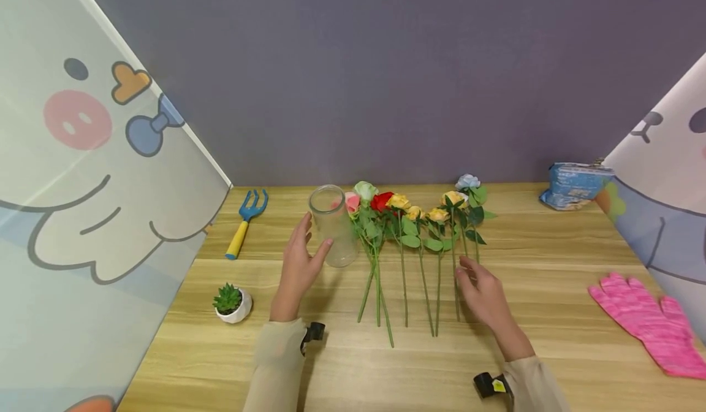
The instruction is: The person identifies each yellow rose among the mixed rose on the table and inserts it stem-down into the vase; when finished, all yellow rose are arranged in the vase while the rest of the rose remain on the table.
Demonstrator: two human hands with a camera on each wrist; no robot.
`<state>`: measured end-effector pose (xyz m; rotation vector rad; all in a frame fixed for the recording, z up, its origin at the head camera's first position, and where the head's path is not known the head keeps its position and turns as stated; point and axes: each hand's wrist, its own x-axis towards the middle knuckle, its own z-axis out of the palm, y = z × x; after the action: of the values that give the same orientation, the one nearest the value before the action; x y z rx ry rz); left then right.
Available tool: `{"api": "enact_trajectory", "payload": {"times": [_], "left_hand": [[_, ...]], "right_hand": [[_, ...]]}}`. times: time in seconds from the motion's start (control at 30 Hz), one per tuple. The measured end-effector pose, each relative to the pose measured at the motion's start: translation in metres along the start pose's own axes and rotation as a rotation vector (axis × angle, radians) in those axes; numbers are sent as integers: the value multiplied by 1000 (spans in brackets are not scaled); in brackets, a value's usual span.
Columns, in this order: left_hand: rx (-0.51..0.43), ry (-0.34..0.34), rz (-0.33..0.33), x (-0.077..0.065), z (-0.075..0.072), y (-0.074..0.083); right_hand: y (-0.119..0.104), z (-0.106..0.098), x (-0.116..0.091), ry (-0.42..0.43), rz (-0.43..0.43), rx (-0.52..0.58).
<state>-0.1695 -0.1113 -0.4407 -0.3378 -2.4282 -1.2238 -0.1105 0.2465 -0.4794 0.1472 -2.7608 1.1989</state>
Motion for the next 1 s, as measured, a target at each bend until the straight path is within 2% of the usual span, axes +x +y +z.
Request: {"api": "enact_trajectory", "payload": {"times": [0.23, 0.43, 0.7, 0.87, 1.0], "left_hand": [[-31, 25, 19, 5, 3, 1], [-26, 16, 15, 6, 5, 0], [-41, 9, 20, 8, 8, -1], [-68, 13, 6, 7, 11, -1], [-58, 20, 24, 6, 13, -2]], "right_hand": [[4, 3, 20, 27, 27, 17], [5, 5, 32, 27, 71, 15], [4, 3, 42, 24, 142, 15], [6, 4, 45, -2, 202, 61], [6, 7, 48, -7, 231, 75]]}}
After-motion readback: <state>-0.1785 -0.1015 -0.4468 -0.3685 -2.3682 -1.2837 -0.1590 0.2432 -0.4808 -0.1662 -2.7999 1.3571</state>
